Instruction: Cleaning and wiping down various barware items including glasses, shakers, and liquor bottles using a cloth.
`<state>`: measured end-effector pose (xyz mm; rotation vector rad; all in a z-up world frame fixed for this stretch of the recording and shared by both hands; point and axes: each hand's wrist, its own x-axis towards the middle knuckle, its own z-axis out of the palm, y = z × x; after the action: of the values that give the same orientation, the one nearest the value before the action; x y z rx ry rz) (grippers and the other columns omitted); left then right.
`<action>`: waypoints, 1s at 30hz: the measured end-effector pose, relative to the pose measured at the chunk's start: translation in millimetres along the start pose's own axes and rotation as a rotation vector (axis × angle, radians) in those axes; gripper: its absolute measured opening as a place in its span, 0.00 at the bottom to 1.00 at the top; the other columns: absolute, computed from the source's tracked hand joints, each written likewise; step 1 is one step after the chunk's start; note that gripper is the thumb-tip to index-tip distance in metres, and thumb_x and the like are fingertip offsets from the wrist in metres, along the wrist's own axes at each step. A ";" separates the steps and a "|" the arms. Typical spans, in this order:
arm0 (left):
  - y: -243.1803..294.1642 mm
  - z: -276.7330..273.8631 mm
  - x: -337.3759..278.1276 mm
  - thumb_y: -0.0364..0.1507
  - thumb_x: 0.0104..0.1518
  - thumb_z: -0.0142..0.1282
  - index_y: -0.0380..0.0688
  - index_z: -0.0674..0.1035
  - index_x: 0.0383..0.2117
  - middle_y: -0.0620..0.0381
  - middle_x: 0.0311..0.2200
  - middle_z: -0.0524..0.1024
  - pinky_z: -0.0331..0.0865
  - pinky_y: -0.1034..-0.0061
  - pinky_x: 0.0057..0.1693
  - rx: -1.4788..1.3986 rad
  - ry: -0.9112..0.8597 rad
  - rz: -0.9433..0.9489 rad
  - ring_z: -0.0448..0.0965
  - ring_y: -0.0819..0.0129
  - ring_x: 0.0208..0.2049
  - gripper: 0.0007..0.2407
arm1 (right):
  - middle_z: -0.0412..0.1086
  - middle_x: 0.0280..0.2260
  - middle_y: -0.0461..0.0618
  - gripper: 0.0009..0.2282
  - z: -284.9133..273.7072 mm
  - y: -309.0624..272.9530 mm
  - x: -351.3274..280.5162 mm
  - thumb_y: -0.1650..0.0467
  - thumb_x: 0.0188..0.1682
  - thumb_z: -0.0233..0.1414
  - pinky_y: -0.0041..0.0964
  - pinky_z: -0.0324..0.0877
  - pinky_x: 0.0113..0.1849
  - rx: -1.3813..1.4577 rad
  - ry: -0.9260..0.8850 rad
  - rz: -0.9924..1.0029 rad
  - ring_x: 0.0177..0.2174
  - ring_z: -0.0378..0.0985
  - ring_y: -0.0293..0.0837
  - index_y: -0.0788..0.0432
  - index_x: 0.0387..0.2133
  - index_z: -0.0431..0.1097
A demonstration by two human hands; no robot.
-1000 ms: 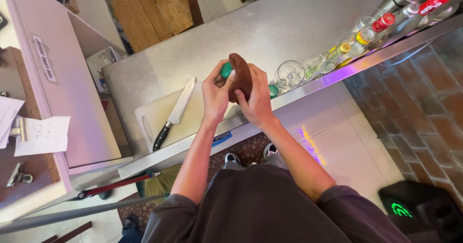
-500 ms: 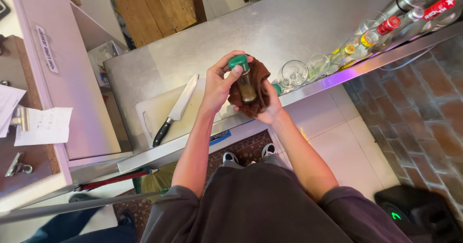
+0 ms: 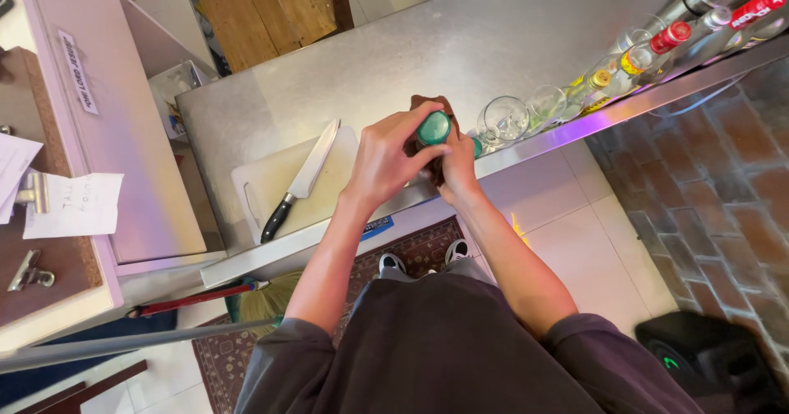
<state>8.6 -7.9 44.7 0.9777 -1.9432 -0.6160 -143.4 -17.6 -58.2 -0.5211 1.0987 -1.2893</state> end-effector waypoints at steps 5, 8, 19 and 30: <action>-12.8 2.1 1.3 0.33 0.51 0.74 0.46 0.77 0.53 0.50 0.39 0.82 0.77 0.70 0.44 0.080 0.110 0.099 0.84 0.58 0.38 0.23 | 0.75 0.32 0.47 0.14 -13.6 7.9 -0.3 0.64 0.60 0.47 0.30 0.72 0.26 -0.199 0.064 -0.231 0.27 0.78 0.34 0.62 0.48 0.72; -34.3 8.1 3.3 0.32 0.50 0.74 0.46 0.79 0.51 0.50 0.38 0.83 0.77 0.70 0.42 0.084 0.097 -0.036 0.85 0.60 0.35 0.22 | 0.73 0.27 0.53 0.14 -25.8 0.2 -11.5 0.64 0.59 0.47 0.35 0.68 0.19 -0.311 0.131 -0.222 0.21 0.76 0.40 0.64 0.46 0.71; -166.1 58.6 -9.5 0.24 0.48 0.71 0.42 0.79 0.46 0.43 0.36 0.82 0.81 0.71 0.41 -0.025 0.111 -0.250 0.85 0.58 0.35 0.18 | 0.70 0.54 0.58 0.24 -54.5 -15.6 -52.3 0.58 0.59 0.36 0.55 0.76 0.47 0.184 -0.312 0.072 0.50 0.76 0.55 0.64 0.61 0.58; -201.3 78.1 -9.5 0.25 0.45 0.71 0.42 0.78 0.43 0.42 0.36 0.81 0.76 0.62 0.44 0.110 0.127 -0.323 0.83 0.47 0.37 0.18 | 0.66 0.58 0.61 0.27 -72.2 -10.9 -58.5 0.57 0.59 0.33 0.59 0.71 0.53 0.202 -0.306 0.155 0.54 0.72 0.59 0.64 0.64 0.55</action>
<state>25.1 -111.5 -144.3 1.3824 -1.7354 -0.6147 -205.5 52.3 -60.1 -0.4543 0.7310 -1.1266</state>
